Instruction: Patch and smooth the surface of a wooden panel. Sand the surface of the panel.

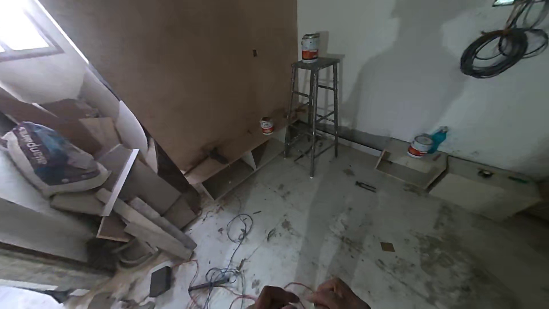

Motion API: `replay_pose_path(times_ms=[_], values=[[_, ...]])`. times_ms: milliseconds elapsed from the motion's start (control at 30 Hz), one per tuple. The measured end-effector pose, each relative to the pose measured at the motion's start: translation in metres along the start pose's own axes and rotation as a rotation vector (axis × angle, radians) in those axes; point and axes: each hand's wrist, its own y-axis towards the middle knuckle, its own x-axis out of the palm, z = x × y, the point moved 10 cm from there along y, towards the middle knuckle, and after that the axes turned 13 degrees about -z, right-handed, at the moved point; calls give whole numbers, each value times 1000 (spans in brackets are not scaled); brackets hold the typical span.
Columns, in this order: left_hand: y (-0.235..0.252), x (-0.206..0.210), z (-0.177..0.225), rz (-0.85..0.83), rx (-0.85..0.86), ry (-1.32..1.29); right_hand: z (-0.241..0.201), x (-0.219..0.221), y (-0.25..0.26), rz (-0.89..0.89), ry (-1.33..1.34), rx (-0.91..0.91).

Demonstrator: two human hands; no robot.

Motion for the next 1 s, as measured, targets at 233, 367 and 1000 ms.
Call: replay_pose_path(times_ms=[233,367,1000], values=[[58,35,37,-130,143,-45,10,-34,-9,134,571,-20],[91,52,45,-156,106,-226,25,-41,-10,115,868,7],[234,-19,-18,111,152,-401,111,-31,135,-180,537,111]])
